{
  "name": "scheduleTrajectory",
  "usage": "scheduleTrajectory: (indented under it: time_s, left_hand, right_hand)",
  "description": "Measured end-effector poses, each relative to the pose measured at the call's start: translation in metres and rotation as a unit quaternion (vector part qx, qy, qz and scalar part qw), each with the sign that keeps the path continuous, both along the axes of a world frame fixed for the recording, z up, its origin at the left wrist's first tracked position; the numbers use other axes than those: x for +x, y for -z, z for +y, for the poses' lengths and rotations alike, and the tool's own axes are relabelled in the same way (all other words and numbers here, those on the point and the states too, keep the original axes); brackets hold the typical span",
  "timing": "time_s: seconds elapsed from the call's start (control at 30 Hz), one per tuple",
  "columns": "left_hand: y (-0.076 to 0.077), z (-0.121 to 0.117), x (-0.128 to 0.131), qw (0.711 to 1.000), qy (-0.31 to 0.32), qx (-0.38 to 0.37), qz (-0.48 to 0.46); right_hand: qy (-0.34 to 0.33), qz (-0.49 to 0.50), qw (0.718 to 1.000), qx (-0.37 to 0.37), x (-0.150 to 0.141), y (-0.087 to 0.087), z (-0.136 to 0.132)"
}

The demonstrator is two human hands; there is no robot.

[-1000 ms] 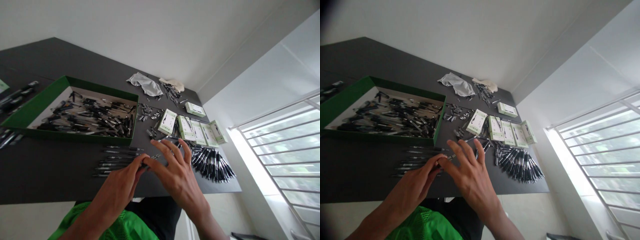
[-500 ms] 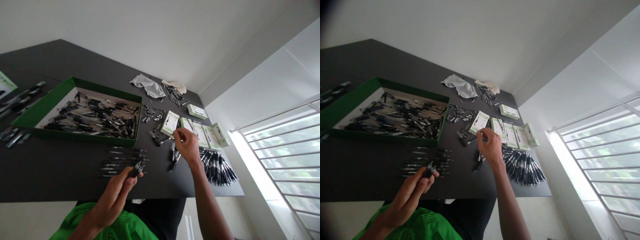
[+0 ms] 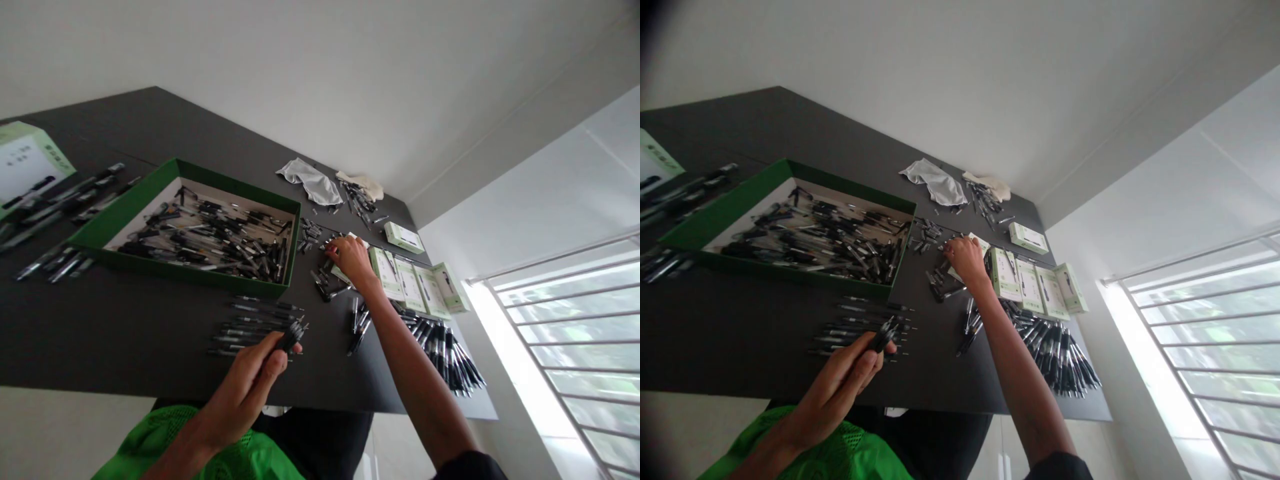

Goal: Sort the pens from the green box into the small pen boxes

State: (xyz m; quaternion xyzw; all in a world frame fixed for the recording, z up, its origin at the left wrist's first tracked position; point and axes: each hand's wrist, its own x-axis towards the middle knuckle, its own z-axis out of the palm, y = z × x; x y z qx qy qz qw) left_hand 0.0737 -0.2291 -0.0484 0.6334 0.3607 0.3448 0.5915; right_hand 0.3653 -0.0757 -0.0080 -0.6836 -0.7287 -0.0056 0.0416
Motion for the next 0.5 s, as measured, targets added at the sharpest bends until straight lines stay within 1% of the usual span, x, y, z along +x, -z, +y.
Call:
scheduleTrajectory:
  time_s: [0.1,0.17,0.2,0.23,0.27,0.3,0.33,0.4,0.5]
  left_hand:
    - [-0.003,0.004,0.002,1.0,0.005,0.001,-0.004]
    - [-0.005,0.006,0.003,1.0,-0.004,0.002,-0.013]
    - [-0.006,0.007,0.004,1.0,-0.012,0.001,-0.016]
    - [-0.007,0.007,0.004,1.0,-0.02,0.0,-0.019]
    - [-0.008,0.008,0.004,0.999,-0.027,0.001,-0.02]
    - [-0.008,0.008,0.005,0.999,-0.033,0.003,-0.019]
    - [-0.009,0.009,0.005,0.999,-0.038,0.007,-0.016]
    - [-0.009,0.01,0.004,0.999,-0.047,0.019,-0.006]
    - [-0.009,0.011,0.003,0.998,-0.054,0.041,0.007]
  right_hand:
    - [-0.007,0.021,1.0,0.005,-0.004,-0.01,-0.005]
    - [-0.019,0.087,0.996,0.021,-0.012,-0.024,-0.021]
    - [-0.028,0.155,0.987,0.036,-0.017,-0.033,-0.033]
    - [-0.04,0.239,0.969,0.046,-0.024,-0.043,-0.047]
    - [-0.057,0.304,0.95,0.036,-0.03,-0.052,-0.063]
    - [-0.08,0.345,0.935,0.011,-0.037,-0.061,-0.079]
    - [-0.102,0.371,0.923,-0.01,-0.043,-0.069,-0.094]
    - [-0.127,0.392,0.91,-0.033,-0.053,-0.08,-0.118]
    - [-0.128,0.383,0.915,-0.03,-0.06,-0.086,-0.134]
